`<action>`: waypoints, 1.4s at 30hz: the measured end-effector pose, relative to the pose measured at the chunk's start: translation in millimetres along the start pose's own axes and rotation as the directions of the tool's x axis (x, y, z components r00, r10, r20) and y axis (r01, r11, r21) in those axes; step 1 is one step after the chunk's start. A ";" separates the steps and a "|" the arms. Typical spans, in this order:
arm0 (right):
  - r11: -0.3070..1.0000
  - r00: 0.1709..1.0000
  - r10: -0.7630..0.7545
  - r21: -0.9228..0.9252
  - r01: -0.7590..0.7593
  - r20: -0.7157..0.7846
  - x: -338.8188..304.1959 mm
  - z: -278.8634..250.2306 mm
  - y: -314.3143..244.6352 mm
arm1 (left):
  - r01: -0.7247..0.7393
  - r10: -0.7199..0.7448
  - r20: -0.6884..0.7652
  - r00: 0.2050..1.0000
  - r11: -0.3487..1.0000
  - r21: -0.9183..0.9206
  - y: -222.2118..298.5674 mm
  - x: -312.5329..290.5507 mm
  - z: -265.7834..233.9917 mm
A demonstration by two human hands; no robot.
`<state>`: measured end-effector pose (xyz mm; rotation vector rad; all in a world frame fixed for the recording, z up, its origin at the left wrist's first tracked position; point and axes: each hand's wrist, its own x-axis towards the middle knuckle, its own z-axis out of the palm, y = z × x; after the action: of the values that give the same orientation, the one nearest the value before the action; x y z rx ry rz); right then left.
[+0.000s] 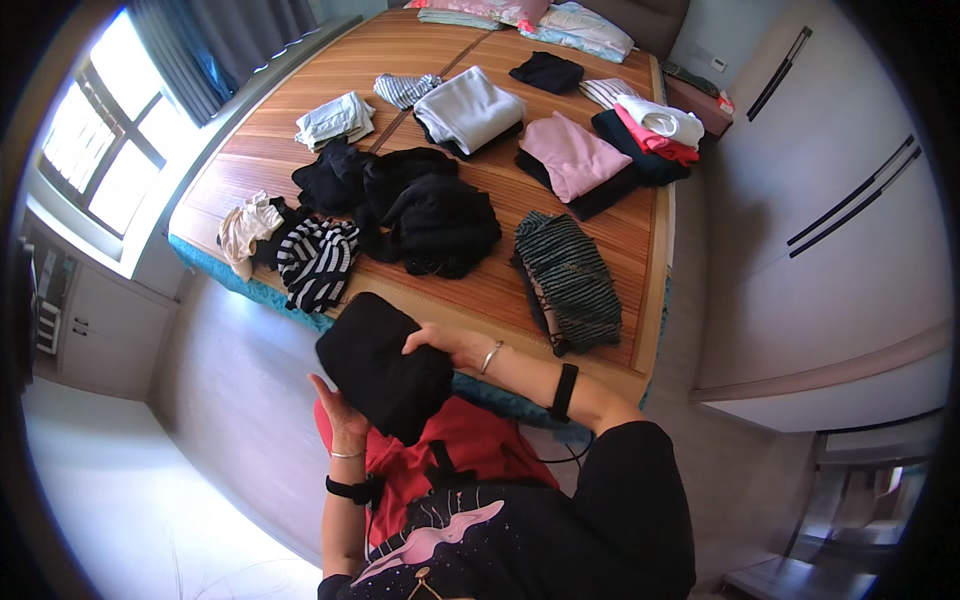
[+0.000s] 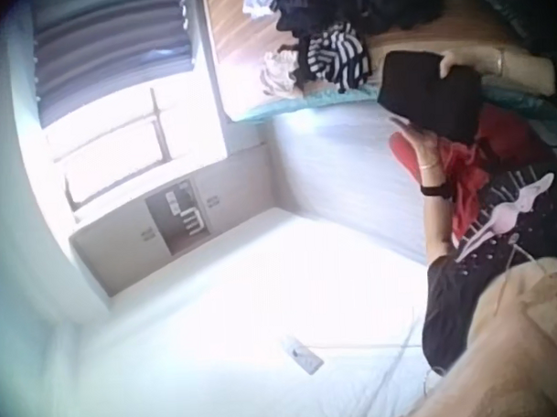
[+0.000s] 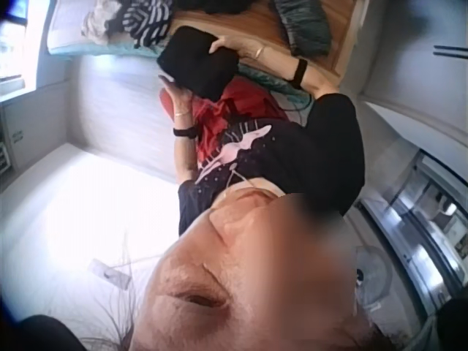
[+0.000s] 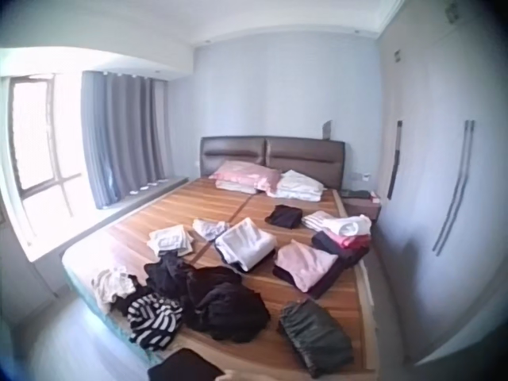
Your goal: Folding various items of clothing on a bed.
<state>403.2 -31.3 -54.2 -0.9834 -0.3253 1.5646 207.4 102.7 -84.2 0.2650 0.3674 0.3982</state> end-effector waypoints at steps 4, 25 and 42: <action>0.998 0.993 0.035 -0.047 -0.041 -0.117 -26.8 -15.1 -2.6 | 0.146 -0.099 -0.160 0.982 0.936 0.319 -16.8 8.4 11.3; 0.809 0.734 -0.397 0.168 0.563 -0.551 -80.6 -12.5 -0.4 | -0.033 0.035 0.000 0.999 0.948 0.315 -84.0 67.1 87.0; 0.651 0.433 -0.733 -0.358 0.669 -0.525 -149.4 -152.3 -263.1 | -0.195 -0.315 -0.139 0.939 -0.818 0.541 -94.2 175.8 24.2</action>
<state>684.6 -146.4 95.0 -1.1816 -0.2743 0.3753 398.6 88.7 -144.3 2.6720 0.3403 -0.6854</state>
